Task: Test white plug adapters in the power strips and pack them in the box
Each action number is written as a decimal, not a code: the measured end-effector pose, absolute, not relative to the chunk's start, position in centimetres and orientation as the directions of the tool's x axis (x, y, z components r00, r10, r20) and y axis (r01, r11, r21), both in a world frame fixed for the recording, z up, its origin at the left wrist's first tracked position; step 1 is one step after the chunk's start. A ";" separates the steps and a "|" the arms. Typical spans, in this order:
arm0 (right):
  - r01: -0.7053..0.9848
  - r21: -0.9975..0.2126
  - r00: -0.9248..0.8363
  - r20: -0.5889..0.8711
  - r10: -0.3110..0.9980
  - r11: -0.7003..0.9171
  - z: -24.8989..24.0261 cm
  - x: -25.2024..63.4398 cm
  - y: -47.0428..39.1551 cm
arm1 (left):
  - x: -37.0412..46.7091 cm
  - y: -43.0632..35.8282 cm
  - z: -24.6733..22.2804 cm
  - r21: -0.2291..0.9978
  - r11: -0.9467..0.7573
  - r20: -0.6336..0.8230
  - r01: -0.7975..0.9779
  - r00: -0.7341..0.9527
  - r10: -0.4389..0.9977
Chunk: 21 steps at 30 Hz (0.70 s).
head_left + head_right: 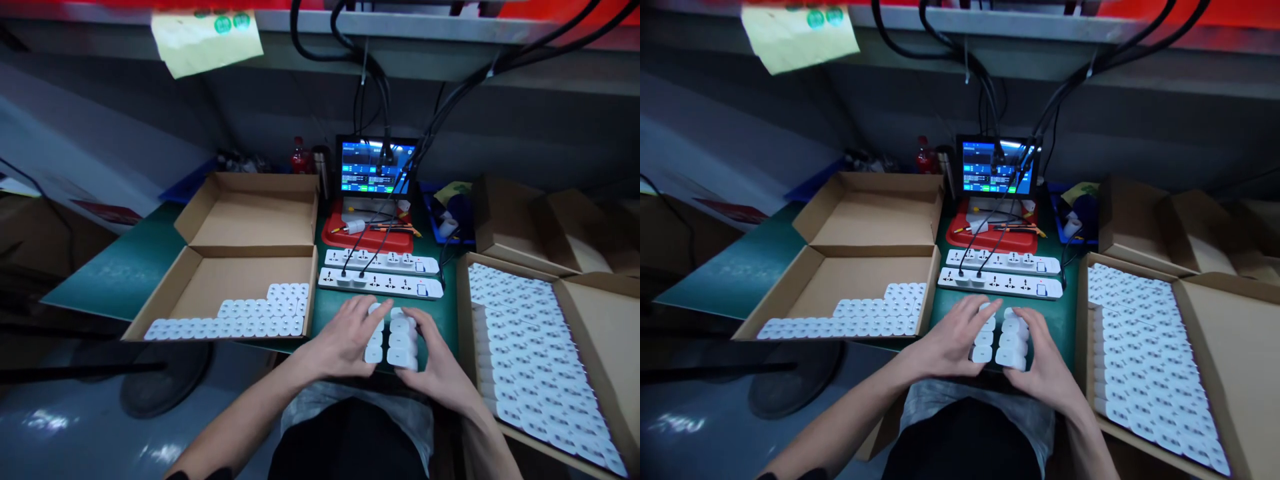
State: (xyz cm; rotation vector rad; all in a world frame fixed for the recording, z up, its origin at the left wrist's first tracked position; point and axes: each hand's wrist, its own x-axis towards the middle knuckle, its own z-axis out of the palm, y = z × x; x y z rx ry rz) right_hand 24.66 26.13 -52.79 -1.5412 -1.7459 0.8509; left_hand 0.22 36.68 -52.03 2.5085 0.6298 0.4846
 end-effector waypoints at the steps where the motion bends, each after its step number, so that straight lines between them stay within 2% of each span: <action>1: 0.679 -0.725 -0.101 0.059 0.993 0.112 -53.0 24.8 26.4 | 0.5 36.9 -52.3 0.480 -0.778 0.130 0.405 0.844 0.520; 3: 0.844 -0.523 -0.104 0.063 0.993 0.122 -54.0 24.9 26.9 | 1.3 37.2 -53.2 0.379 -0.787 0.002 0.487 0.850 0.527; 5: 0.923 -0.358 -0.116 0.084 0.990 0.138 -55.2 25.0 27.0 | 2.0 37.1 -54.2 0.331 -0.794 -0.024 0.510 0.846 0.533; 9: 0.947 -0.144 -0.252 0.216 0.943 0.286 -56.7 24.4 25.2 | 1.7 35.6 -56.1 0.253 -0.859 0.158 0.446 0.857 0.491; 12: 0.926 -0.022 -0.357 0.269 0.895 0.376 -56.4 23.3 23.0 | 0.5 33.8 -57.5 0.142 -0.935 0.347 0.326 0.868 0.355; 14: 0.911 -0.013 -0.395 0.255 0.882 0.412 -55.7 22.7 22.1 | -0.2 32.9 -57.9 0.088 -0.962 0.406 0.260 0.872 0.273; 16: 0.894 -0.070 -0.418 0.225 0.880 0.443 -54.5 23.0 22.1 | -0.5 32.3 -57.7 0.098 -0.969 0.392 0.228 0.886 0.248; 21: 0.866 -0.354 -0.281 0.240 0.929 0.353 -50.3 27.9 27.1 | 1.4 34.1 -54.3 0.345 -0.872 0.368 0.348 0.804 0.466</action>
